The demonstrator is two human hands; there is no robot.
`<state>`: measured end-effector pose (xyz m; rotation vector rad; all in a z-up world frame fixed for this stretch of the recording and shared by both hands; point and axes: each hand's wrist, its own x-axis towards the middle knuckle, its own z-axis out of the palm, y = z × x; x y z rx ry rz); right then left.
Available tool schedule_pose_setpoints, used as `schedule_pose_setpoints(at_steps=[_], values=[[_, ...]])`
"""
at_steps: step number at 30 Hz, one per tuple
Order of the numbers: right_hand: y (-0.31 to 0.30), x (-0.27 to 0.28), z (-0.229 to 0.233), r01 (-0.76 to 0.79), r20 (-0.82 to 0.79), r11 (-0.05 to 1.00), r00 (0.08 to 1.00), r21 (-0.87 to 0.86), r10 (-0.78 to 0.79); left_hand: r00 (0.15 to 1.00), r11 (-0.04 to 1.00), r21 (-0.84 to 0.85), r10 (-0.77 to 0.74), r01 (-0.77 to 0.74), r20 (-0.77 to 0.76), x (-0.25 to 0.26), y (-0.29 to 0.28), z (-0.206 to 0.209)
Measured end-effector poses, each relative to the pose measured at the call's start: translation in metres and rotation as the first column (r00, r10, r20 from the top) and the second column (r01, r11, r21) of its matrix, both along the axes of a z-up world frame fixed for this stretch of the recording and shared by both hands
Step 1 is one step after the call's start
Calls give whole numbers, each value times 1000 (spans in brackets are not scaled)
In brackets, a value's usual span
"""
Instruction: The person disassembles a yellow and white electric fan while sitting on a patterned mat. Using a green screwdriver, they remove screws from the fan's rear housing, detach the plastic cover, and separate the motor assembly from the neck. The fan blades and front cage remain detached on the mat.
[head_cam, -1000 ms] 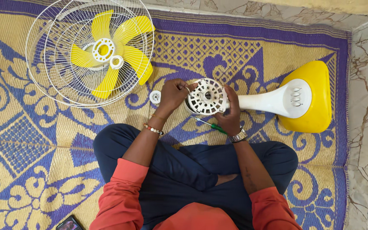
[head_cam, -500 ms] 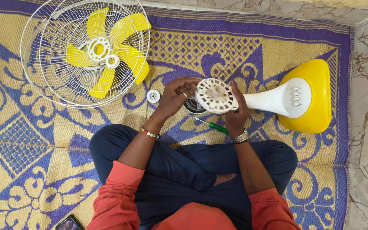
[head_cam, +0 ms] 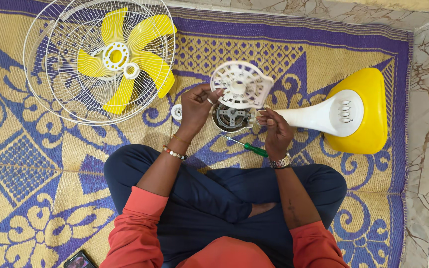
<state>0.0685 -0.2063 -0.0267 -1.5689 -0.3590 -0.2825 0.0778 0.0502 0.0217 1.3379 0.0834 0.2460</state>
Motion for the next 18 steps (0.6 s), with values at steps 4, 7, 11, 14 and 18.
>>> schedule_pose_setpoints(at_steps=[4,7,11,14,18], values=[[4,2,-5,60,13,995,998,-76,-60,995,987,-138,72,-81,-64,9,3,-10],[6,1,-8,144,74,967,989,-210,-131,977,959,-220,144,-177,-160,16,9,-18],[8,2,-7,239,184,906,966,-349,-184,951,920,-273,229,-282,-209,25,20,-34],[9,2,-8,252,192,892,963,-377,-191,939,895,-309,259,-321,-226,31,28,-48],[10,3,-10,281,210,883,954,-375,-214,915,889,-291,262,-353,-308,37,33,-70]])
